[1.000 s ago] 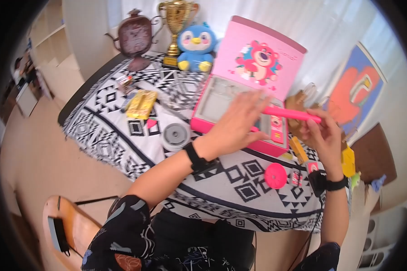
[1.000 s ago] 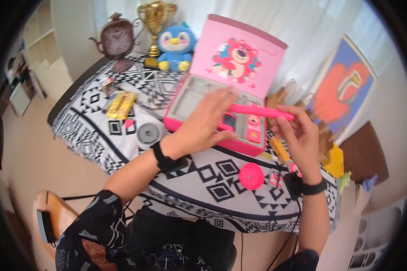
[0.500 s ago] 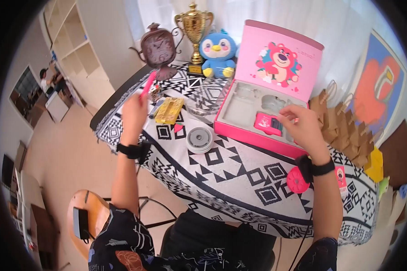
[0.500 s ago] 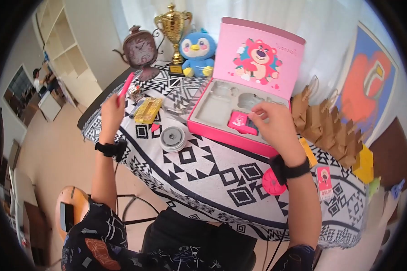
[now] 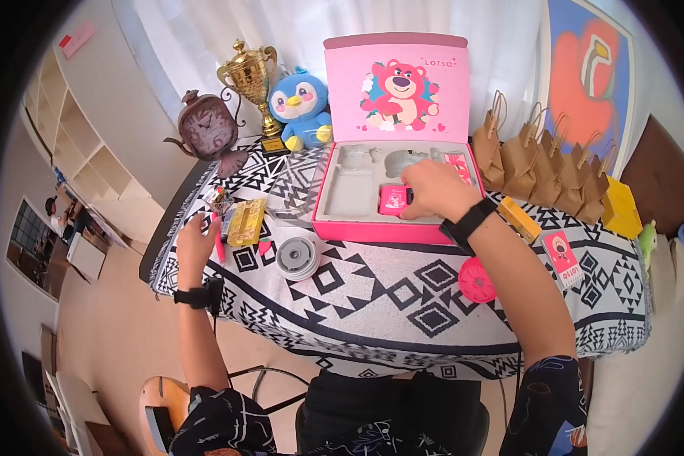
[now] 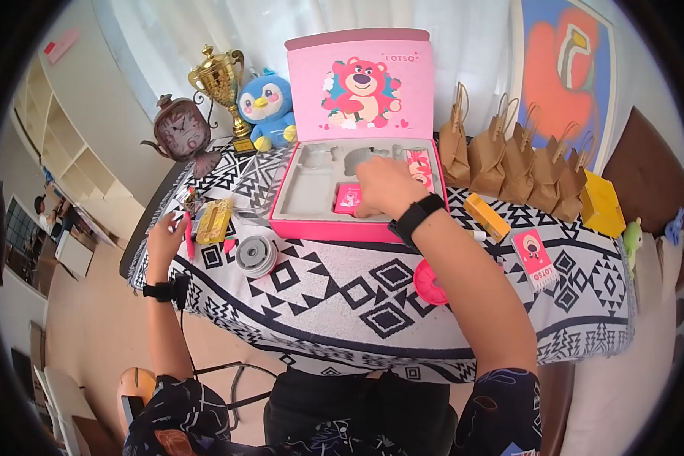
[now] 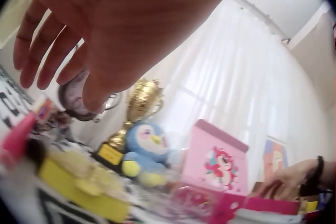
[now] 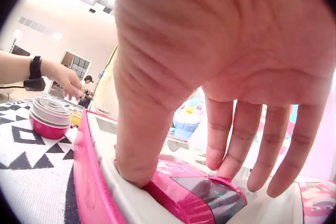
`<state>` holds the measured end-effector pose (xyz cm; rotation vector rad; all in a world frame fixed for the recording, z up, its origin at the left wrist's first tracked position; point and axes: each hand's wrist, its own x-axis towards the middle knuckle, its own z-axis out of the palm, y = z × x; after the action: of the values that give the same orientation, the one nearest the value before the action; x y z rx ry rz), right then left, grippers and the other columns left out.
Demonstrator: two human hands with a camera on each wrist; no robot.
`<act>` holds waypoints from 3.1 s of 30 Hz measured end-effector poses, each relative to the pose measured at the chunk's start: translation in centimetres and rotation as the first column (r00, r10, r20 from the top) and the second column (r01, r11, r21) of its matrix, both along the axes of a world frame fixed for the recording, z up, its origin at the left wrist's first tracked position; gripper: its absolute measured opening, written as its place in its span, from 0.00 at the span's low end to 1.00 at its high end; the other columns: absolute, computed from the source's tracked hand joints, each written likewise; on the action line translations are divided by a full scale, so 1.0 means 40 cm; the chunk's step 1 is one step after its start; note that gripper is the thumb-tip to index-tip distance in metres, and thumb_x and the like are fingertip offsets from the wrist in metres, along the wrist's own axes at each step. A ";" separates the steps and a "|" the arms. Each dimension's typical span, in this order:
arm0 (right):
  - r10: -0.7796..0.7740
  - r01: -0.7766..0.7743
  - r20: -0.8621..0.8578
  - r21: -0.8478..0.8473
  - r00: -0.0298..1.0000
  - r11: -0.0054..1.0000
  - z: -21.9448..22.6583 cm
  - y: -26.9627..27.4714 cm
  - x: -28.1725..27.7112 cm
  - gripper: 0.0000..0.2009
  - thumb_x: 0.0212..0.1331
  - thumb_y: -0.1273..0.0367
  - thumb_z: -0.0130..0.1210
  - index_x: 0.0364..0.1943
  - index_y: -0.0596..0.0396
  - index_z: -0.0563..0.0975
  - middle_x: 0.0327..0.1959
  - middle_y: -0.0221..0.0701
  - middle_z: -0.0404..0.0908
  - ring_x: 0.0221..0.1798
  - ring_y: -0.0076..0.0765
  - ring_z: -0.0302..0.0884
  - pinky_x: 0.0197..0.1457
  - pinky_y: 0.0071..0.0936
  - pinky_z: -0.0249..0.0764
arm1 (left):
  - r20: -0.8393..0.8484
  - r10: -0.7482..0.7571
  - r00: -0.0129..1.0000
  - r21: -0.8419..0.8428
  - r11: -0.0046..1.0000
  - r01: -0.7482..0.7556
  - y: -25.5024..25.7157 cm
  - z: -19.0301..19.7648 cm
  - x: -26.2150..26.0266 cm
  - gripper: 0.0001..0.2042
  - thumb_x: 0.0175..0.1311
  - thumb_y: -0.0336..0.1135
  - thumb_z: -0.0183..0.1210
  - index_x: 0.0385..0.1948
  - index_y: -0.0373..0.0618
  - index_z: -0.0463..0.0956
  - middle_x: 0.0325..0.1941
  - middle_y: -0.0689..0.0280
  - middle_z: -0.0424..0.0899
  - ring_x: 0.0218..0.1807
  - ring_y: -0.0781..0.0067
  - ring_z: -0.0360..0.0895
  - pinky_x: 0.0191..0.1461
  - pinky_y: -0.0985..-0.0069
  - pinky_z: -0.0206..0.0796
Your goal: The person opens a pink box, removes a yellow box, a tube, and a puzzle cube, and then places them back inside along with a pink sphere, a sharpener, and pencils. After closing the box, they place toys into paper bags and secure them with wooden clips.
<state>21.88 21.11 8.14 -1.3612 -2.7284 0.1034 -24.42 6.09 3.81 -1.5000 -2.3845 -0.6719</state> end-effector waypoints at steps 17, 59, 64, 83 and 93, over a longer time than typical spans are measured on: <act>0.143 -0.178 -0.231 -0.139 0.962 0.974 0.016 0.047 0.031 0.33 0.38 0.59 0.77 0.50 0.60 0.76 0.41 0.48 0.84 0.47 0.53 0.83 0.52 0.43 0.78 | -0.221 -0.725 0.652 -0.307 0.686 0.660 0.150 -0.007 0.574 0.19 0.61 0.46 0.68 0.51 0.49 0.86 0.44 0.59 0.85 0.50 0.51 0.82 0.55 0.56 0.75; 0.307 0.048 -0.722 0.426 0.620 0.903 -0.036 -0.174 0.218 0.36 0.44 0.67 0.78 0.62 0.51 0.77 0.63 0.40 0.80 0.66 0.49 0.79 0.68 0.41 0.78 | 0.860 -0.384 -0.335 0.494 0.465 0.735 0.189 0.043 0.810 0.34 0.71 0.36 0.68 0.75 0.41 0.61 0.58 0.60 0.84 0.56 0.66 0.86 0.54 0.69 0.84; 0.314 0.052 -0.706 0.445 0.635 0.894 -0.043 -0.173 0.218 0.36 0.43 0.66 0.78 0.62 0.52 0.77 0.62 0.40 0.81 0.65 0.49 0.79 0.67 0.42 0.78 | 0.878 -0.389 -0.279 0.450 0.468 0.761 0.195 0.041 0.796 0.33 0.70 0.34 0.69 0.74 0.39 0.62 0.58 0.63 0.84 0.55 0.69 0.86 0.54 0.72 0.83; 0.270 -0.040 -0.775 0.302 0.571 0.952 -0.032 -0.179 0.239 0.39 0.42 0.65 0.81 0.61 0.54 0.74 0.66 0.39 0.78 0.68 0.49 0.77 0.70 0.40 0.75 | 0.791 -0.329 -0.515 0.612 0.404 0.680 0.185 0.050 0.811 0.33 0.77 0.38 0.60 0.77 0.42 0.53 0.71 0.55 0.74 0.69 0.61 0.77 0.72 0.59 0.73; -0.029 -0.093 -0.949 -0.062 0.315 0.994 -0.007 -0.196 0.267 0.36 0.63 0.58 0.71 0.72 0.55 0.70 0.68 0.41 0.77 0.68 0.40 0.78 0.65 0.39 0.80 | 0.699 -0.526 -0.484 0.695 0.343 0.632 0.182 0.039 0.825 0.34 0.71 0.22 0.62 0.76 0.42 0.54 0.78 0.59 0.62 0.72 0.63 0.74 0.71 0.62 0.74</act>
<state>32.57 13.27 7.87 -0.7754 -1.6758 0.7999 8.58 13.38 5.36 -3.3189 -1.1842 -2.7528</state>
